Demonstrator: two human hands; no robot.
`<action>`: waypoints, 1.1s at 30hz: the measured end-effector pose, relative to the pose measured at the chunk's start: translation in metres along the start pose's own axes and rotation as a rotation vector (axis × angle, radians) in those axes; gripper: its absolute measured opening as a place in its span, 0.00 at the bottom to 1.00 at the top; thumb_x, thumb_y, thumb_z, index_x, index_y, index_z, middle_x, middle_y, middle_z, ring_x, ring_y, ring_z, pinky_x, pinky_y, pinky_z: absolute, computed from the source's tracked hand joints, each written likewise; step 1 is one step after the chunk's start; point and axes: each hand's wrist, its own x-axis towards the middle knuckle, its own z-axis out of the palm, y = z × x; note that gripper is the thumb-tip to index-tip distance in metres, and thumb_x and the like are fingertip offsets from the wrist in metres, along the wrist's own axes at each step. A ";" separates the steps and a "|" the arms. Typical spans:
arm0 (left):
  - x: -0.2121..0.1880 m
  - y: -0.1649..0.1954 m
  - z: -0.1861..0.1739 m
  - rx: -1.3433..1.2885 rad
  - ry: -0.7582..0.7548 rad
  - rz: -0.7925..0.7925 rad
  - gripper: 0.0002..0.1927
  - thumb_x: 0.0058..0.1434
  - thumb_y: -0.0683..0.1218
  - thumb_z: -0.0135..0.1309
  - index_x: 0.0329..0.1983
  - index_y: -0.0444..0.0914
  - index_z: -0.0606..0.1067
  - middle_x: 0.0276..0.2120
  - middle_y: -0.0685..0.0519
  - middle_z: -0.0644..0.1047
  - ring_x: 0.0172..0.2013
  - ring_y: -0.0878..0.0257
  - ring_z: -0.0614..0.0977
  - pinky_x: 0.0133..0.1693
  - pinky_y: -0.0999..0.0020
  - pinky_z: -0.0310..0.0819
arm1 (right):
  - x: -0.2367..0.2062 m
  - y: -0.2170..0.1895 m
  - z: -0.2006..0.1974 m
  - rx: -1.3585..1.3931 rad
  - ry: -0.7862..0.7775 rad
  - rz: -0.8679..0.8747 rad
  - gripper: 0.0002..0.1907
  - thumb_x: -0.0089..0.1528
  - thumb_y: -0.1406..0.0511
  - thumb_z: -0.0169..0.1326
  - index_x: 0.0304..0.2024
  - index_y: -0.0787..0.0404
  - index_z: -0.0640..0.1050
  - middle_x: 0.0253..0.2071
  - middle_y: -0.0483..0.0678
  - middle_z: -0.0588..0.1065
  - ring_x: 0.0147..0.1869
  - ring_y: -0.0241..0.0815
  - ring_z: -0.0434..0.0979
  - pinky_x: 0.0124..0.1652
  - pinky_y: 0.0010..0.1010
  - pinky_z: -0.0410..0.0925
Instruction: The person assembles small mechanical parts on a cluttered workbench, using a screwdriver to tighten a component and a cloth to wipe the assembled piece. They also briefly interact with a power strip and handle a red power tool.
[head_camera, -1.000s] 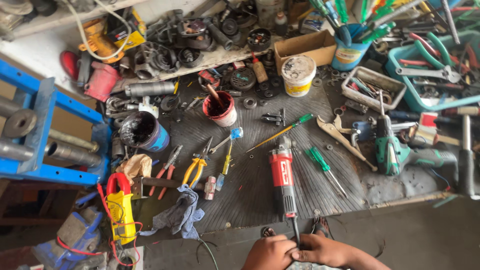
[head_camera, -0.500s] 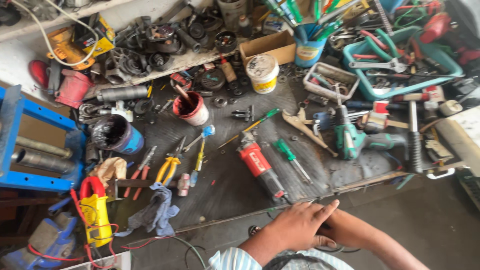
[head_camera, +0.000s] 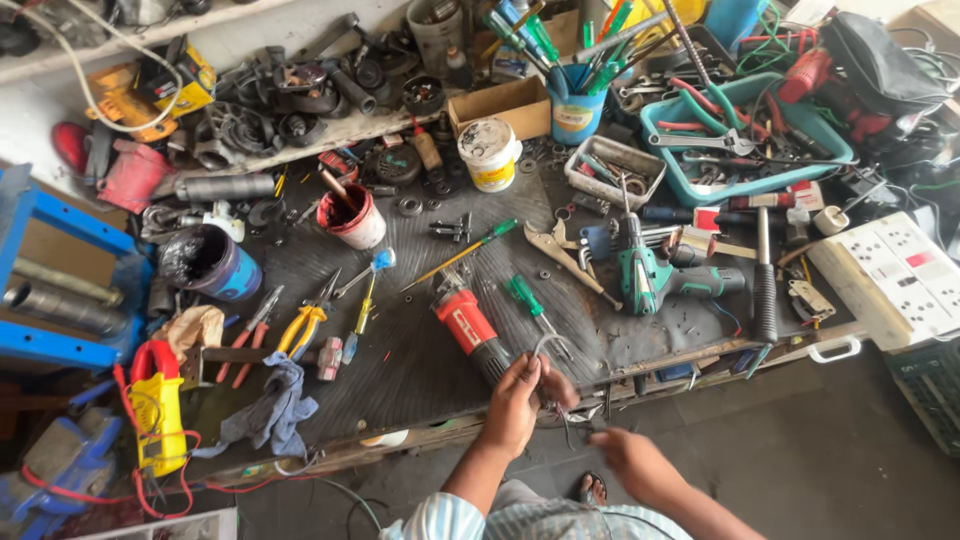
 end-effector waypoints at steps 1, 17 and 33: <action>-0.004 0.000 0.009 -0.003 0.045 0.028 0.12 0.76 0.51 0.41 0.43 0.37 0.67 0.37 0.46 0.80 0.42 0.51 0.85 0.49 0.55 0.82 | -0.001 -0.013 0.006 -0.256 -0.137 0.007 0.16 0.65 0.61 0.49 0.44 0.67 0.80 0.37 0.52 0.79 0.41 0.47 0.76 0.41 0.37 0.67; -0.009 0.042 -0.021 0.703 -0.568 -0.288 0.16 0.79 0.52 0.47 0.46 0.34 0.75 0.34 0.49 0.77 0.33 0.55 0.76 0.36 0.59 0.72 | 0.015 -0.086 -0.039 -0.216 0.032 -0.302 0.10 0.57 0.66 0.63 0.39 0.64 0.81 0.36 0.49 0.80 0.42 0.37 0.77 0.43 0.32 0.70; -0.014 0.038 0.031 0.930 -0.273 0.134 0.19 0.78 0.56 0.38 0.54 0.35 0.64 0.47 0.38 0.82 0.48 0.45 0.84 0.46 0.58 0.78 | -0.010 -0.126 -0.022 -0.811 -0.427 -0.137 0.14 0.61 0.55 0.60 0.40 0.58 0.81 0.30 0.55 0.80 0.34 0.53 0.80 0.38 0.42 0.72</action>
